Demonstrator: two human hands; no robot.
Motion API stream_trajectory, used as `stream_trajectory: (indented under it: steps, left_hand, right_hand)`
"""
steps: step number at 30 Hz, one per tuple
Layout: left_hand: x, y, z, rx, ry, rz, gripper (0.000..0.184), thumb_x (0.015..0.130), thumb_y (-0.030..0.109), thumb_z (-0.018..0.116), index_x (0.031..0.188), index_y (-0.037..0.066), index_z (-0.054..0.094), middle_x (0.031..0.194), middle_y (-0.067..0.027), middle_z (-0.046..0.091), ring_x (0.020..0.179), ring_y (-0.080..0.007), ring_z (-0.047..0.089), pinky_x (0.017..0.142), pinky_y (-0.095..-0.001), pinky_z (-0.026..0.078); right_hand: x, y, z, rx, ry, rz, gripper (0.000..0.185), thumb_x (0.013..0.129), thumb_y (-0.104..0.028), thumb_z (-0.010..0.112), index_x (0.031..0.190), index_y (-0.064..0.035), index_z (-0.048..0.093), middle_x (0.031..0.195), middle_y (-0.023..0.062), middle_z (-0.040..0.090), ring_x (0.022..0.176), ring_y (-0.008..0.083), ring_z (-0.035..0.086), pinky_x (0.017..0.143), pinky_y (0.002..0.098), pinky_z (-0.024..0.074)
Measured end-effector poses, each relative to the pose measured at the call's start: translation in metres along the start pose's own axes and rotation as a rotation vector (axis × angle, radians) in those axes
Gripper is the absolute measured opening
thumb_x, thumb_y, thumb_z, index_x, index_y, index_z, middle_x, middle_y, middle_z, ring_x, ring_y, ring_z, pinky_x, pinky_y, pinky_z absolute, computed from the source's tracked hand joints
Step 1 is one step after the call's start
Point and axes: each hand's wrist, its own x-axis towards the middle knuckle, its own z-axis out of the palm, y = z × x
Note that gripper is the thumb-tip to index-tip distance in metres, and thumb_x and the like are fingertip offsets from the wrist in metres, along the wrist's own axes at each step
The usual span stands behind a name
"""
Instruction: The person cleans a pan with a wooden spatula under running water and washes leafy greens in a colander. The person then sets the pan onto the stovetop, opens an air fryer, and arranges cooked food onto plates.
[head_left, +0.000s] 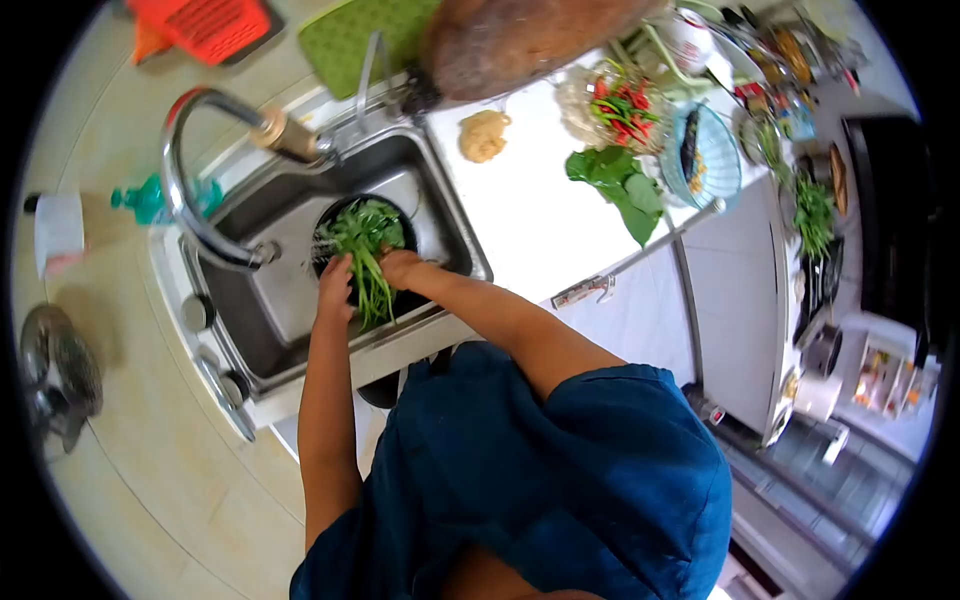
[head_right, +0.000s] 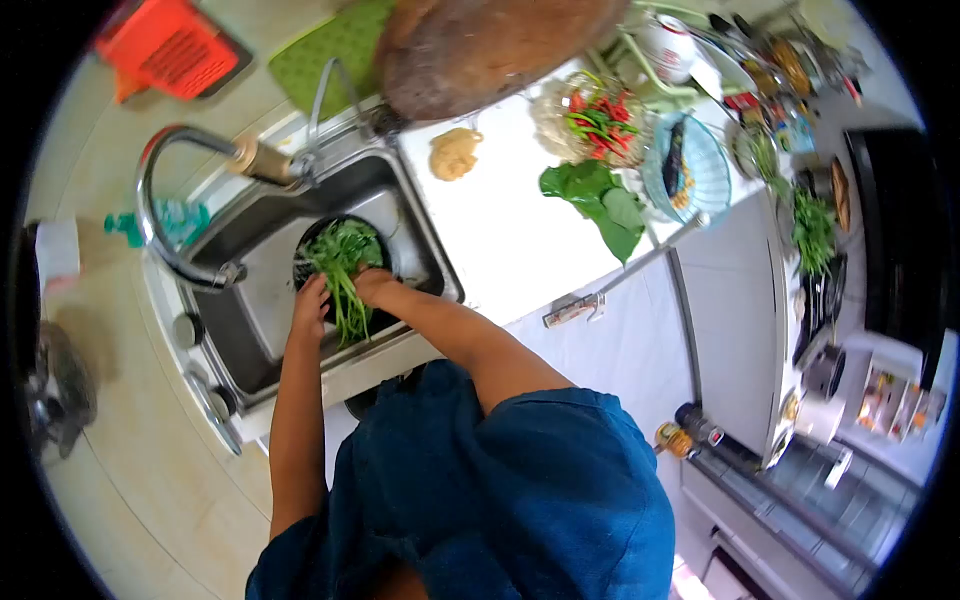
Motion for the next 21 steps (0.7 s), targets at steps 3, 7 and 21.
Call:
stream_trajectory:
  steps: [3, 7, 21]
  left_hand:
    - [0.0, 0.004, -0.006, -0.158, -0.05, 0.096, 0.052, 0.092, 0.026, 0.058, 0.138, 0.007, 0.042, 0.132, -0.0099, 0.051, 0.119, -0.0225, 0.05, 0.098, -0.0351, 0.039]
    - [0.025, 0.003, -0.02, -0.276, 0.051, 0.208, 0.034, 0.088, 0.005, 0.06, 0.121, 0.004, 0.056, 0.094, -0.0034, 0.064, 0.078, -0.0118, 0.06, 0.069, -0.0224, 0.048]
    - [-0.02, 0.006, 0.045, 0.004, -0.328, 0.247, 0.018, 0.09, 0.013, 0.061, 0.107, 0.007, 0.06, 0.082, 0.0002, 0.06, 0.066, -0.0095, 0.055, 0.064, -0.0225, 0.048]
  right_hand:
    - [-0.023, -0.009, -0.025, 0.065, 0.153, -0.006, 0.04, 0.091, -0.011, 0.042, 0.131, -0.0099, 0.048, 0.129, 0.0228, 0.047, 0.109, 0.0378, 0.057, 0.089, 0.0463, 0.0484]
    - [-0.083, -0.006, -0.061, 0.132, 0.301, -0.064, 0.038, 0.087, -0.01, 0.05, 0.125, -0.0109, 0.054, 0.127, 0.0198, 0.05, 0.104, 0.0368, 0.059, 0.087, 0.0447, 0.0491]
    - [-0.258, 0.065, -0.007, 0.523, 0.835, 0.176, 0.036, 0.084, -0.022, 0.06, 0.117, -0.0081, 0.059, 0.11, 0.0144, 0.06, 0.098, 0.0338, 0.061, 0.083, 0.0433, 0.0497]
